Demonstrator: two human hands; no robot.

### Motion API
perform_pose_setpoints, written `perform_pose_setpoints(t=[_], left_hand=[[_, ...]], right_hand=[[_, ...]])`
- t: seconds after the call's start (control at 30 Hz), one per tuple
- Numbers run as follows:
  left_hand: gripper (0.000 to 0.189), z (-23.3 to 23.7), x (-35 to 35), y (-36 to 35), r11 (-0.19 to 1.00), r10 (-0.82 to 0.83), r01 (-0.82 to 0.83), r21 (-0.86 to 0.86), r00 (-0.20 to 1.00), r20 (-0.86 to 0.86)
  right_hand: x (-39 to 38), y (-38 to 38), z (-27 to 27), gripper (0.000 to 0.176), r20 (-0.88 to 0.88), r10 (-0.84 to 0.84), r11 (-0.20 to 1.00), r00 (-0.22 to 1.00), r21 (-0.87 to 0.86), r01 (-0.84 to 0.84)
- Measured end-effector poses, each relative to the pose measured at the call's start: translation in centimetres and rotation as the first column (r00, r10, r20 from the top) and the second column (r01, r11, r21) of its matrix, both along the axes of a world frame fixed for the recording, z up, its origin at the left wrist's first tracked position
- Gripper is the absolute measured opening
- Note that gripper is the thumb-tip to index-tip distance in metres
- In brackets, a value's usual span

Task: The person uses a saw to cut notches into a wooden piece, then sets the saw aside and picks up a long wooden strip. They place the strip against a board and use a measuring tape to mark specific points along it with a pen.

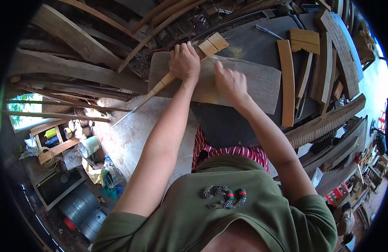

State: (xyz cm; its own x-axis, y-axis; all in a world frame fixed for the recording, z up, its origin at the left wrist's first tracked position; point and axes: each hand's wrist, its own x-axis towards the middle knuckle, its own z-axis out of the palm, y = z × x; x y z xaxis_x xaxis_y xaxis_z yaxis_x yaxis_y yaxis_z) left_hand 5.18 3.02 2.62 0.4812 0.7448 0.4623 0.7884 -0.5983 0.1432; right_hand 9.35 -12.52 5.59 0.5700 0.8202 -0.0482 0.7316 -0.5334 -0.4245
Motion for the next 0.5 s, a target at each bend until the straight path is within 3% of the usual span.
perform_pose_setpoints(t=[0.17,0.37,0.5], left_hand=[[0.031,0.1,0.1,-0.1,1.000,-0.001,0.001,0.001,1.000,0.003],[0.030,0.2,0.0,0.1,0.999,-0.013,0.013,0.030,1.000,0.003],[0.030,0.2,0.0,0.3,1.000,-0.021,0.020,0.024,1.000,0.017]], right_hand=[[0.6,1.1,-0.1,0.016,-0.007,-0.014,0.999,1.000,0.029,0.014],[-0.8,-3.5,1.8,0.014,-0.025,0.001,0.988,1.000,-0.153,-0.005],[0.5,2.3,-0.1,0.014,0.029,-0.017,1.000,0.999,0.004,0.017]])
